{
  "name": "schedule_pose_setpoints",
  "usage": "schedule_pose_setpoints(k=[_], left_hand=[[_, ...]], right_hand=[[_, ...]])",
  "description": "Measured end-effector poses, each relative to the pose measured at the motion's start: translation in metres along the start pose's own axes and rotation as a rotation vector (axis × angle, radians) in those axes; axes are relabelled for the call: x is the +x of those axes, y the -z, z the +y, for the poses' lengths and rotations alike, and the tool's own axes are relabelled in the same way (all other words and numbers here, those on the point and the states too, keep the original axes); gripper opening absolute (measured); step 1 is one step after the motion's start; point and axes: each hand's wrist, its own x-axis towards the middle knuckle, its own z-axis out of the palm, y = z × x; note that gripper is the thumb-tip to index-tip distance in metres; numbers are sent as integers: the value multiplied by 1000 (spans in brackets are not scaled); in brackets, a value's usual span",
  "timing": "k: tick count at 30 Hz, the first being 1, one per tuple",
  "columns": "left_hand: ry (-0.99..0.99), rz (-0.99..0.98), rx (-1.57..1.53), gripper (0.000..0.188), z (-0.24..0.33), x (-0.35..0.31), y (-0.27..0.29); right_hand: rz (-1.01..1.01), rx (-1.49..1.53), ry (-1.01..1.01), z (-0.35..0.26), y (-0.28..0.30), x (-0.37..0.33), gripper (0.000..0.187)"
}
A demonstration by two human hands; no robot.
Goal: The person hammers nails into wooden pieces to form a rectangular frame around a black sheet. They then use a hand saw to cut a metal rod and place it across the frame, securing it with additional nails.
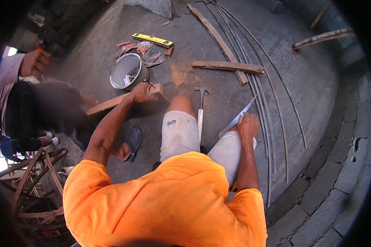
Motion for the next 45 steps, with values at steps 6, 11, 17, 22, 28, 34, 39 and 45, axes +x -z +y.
schedule_pose_setpoints(k=[6, 11, 17, 22, 28, 34, 39, 45], left_hand=[[47, 11, -35, 76, -2, -2, 12], [83, -7, -56, 75, -8, 11, 14], [-18, 79, -14, 72, -10, 13, 6], [-95, 254, 100, 70, -7, 17, 1], [88, 156, 30, 70, 5, 9, 10], [46, 219, -12, 67, 4, 4, 8], [75, 265, 52, 65, -5, -1, 12], [45, 244, -28, 63, 15, 2, -9]], right_hand=[[-124, 317, 91, -61, -46, -2, 32], [-399, 492, -114, -95, -112, -14, 35], [-491, 397, -231, -116, -189, -55, 42], [-434, 372, -323, -131, -207, -77, 53], [-445, 311, -377, -133, -218, -82, 51], [-883, 981, -661, -129, -206, -45, 45], [-1020, 1320, -980, -134, -178, -6, 26], [-1051, 1483, -1033, -144, -73, -12, 22]])
